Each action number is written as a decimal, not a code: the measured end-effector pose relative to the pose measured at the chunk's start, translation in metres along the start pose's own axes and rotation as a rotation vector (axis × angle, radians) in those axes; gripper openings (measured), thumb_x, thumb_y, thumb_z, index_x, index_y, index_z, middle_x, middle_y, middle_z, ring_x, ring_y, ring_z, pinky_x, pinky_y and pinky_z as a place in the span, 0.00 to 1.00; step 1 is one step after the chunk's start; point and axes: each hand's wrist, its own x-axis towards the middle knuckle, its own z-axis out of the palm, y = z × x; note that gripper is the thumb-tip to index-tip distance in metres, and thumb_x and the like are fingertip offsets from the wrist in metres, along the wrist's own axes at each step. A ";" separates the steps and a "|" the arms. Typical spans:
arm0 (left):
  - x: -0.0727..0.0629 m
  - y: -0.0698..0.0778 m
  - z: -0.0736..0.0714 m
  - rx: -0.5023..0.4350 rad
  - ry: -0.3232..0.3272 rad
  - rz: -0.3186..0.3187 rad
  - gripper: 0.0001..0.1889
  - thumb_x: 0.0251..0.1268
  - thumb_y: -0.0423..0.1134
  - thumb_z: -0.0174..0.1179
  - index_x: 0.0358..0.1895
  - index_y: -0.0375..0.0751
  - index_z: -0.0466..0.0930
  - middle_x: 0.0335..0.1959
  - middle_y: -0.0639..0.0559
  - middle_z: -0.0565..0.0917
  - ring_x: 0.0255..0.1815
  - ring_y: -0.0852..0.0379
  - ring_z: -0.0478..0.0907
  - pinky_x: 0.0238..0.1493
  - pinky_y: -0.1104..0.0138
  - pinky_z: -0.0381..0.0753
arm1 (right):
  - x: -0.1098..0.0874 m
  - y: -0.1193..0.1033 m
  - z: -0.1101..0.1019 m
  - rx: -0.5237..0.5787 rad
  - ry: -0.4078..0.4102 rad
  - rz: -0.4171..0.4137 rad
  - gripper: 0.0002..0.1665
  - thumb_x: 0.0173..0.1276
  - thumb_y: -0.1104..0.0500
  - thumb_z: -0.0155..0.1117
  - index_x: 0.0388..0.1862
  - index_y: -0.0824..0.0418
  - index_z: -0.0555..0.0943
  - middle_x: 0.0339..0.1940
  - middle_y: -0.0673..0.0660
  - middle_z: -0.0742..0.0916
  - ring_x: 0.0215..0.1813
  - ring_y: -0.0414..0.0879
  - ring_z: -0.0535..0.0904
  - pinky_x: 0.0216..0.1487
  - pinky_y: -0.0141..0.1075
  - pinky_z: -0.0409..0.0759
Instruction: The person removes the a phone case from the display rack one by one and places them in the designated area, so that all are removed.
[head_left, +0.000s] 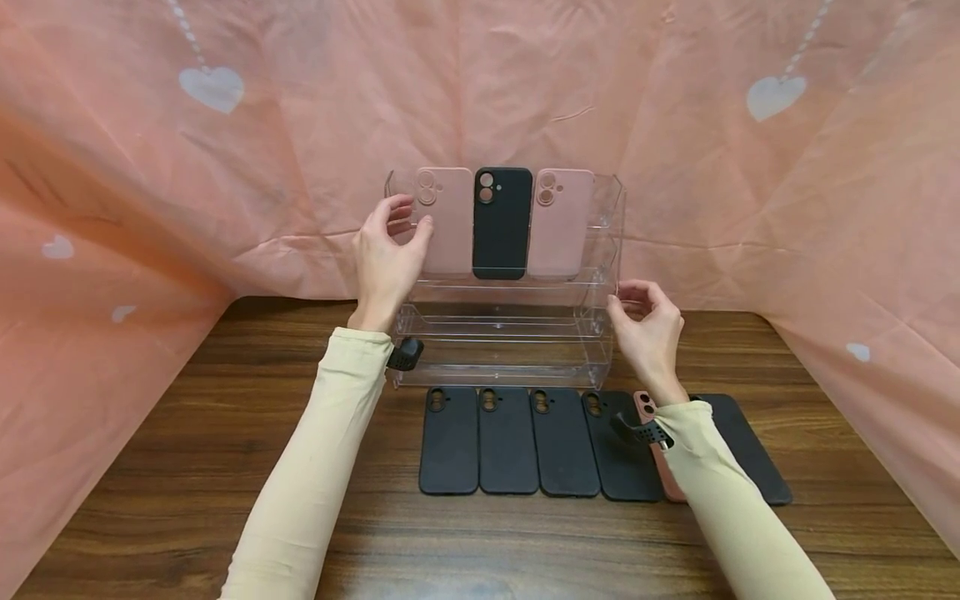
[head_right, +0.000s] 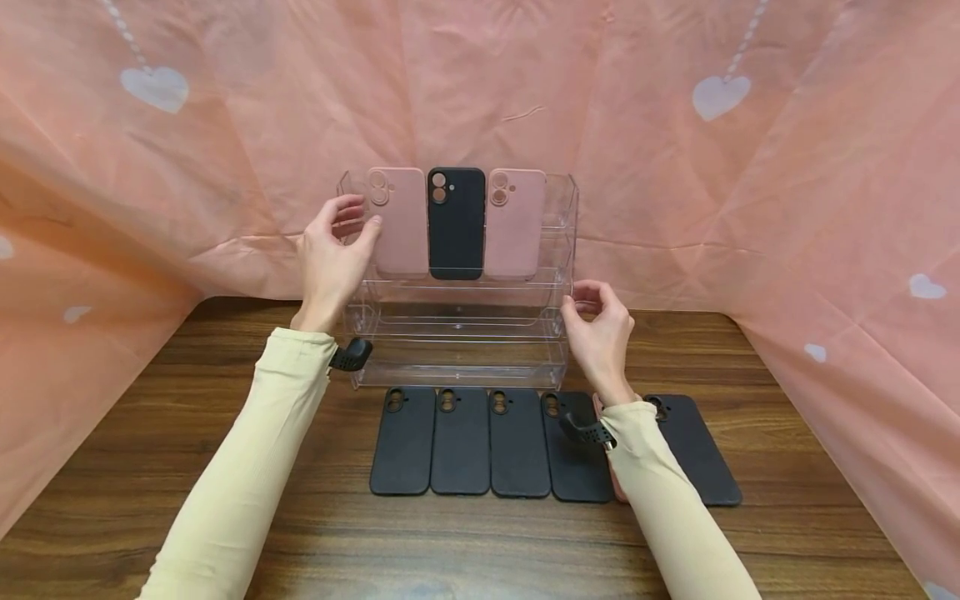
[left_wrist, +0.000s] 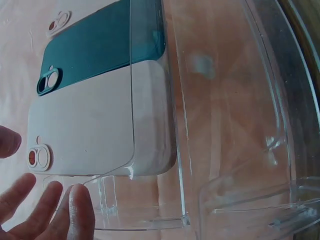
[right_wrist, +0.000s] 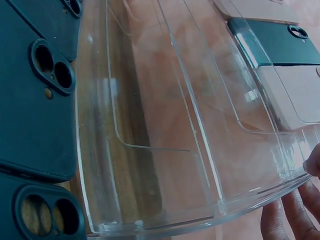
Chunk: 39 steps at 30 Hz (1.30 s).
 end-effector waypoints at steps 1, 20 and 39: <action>0.001 0.000 0.001 0.004 -0.007 -0.004 0.20 0.64 0.41 0.67 0.58 0.40 0.82 0.53 0.42 0.88 0.52 0.48 0.87 0.57 0.61 0.84 | -0.001 0.000 0.000 0.002 0.001 0.001 0.13 0.66 0.66 0.67 0.48 0.69 0.84 0.42 0.66 0.89 0.35 0.24 0.80 0.40 0.17 0.77; 0.004 0.004 0.010 0.204 0.005 -0.053 0.25 0.63 0.45 0.65 0.64 0.44 0.78 0.54 0.47 0.88 0.50 0.50 0.87 0.57 0.56 0.79 | -0.005 0.004 0.001 -0.020 -0.007 0.005 0.12 0.68 0.65 0.67 0.48 0.69 0.84 0.41 0.62 0.88 0.37 0.25 0.80 0.40 0.16 0.77; 0.005 0.001 -0.002 -0.020 -0.041 0.005 0.16 0.64 0.35 0.67 0.54 0.36 0.81 0.50 0.40 0.87 0.48 0.46 0.87 0.52 0.62 0.86 | -0.006 0.006 0.003 -0.013 -0.008 -0.002 0.13 0.68 0.63 0.67 0.48 0.70 0.83 0.42 0.64 0.89 0.36 0.25 0.80 0.40 0.16 0.77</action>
